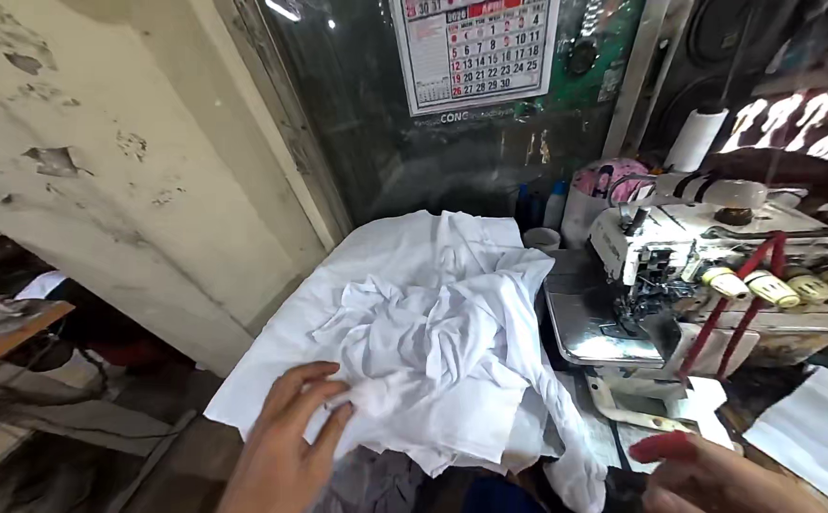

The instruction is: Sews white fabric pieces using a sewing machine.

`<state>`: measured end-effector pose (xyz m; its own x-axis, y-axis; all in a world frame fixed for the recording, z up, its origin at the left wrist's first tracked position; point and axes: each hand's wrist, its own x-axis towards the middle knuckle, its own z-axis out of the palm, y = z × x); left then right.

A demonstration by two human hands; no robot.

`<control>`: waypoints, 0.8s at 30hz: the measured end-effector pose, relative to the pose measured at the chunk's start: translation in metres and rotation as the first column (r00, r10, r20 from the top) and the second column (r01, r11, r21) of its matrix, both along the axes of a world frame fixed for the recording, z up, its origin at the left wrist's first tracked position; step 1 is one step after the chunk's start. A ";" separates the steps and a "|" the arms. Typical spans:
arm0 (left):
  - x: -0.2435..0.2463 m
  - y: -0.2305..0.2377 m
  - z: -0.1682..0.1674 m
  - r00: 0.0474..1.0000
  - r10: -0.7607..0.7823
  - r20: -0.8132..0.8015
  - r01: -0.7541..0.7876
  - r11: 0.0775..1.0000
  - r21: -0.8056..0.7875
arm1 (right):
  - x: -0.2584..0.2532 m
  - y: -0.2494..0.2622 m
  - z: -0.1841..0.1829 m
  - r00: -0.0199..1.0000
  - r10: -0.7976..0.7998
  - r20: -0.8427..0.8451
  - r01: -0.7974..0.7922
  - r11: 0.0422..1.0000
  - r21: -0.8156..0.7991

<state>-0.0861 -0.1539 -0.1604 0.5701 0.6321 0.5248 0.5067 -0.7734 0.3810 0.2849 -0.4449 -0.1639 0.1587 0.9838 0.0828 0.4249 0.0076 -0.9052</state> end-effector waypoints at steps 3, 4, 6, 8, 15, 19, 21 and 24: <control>0.033 -0.007 0.081 0.989 0.102 0.112 -0.114 0.988 0.107 | -0.017 0.015 0.019 0.996 0.084 0.039 -0.084 0.996 -0.006; 0.048 -0.009 0.107 0.977 0.080 0.198 -0.107 0.985 0.133 | -0.023 0.024 0.021 0.994 0.092 0.052 -0.093 0.996 0.009; 0.076 0.000 0.147 0.939 0.020 0.342 -0.062 0.992 0.113 | -0.037 0.053 0.016 0.996 0.045 0.075 -0.051 0.995 0.082; 0.096 0.025 0.171 0.916 -0.006 0.401 -0.021 0.998 0.064 | -0.050 0.095 0.000 0.981 -0.096 0.169 0.068 0.984 0.164; 0.075 0.110 0.146 0.971 0.234 0.051 -0.236 0.971 0.037 | -0.052 0.155 -0.012 0.839 -0.318 0.442 0.231 0.943 0.241; 0.096 0.054 0.091 0.958 -0.201 -0.206 0.202 0.979 -0.014 | -0.031 0.159 0.030 0.971 -0.208 0.120 0.148 0.912 0.383; 0.119 0.042 0.069 0.876 -0.376 -0.302 0.360 0.927 -0.109 | -0.029 0.161 0.057 0.985 -0.169 0.022 0.142 0.885 0.443; 0.130 0.045 0.093 0.916 -0.362 -0.175 0.360 0.932 -0.041 | -0.024 0.157 0.089 0.974 -0.222 -0.043 0.212 0.828 0.519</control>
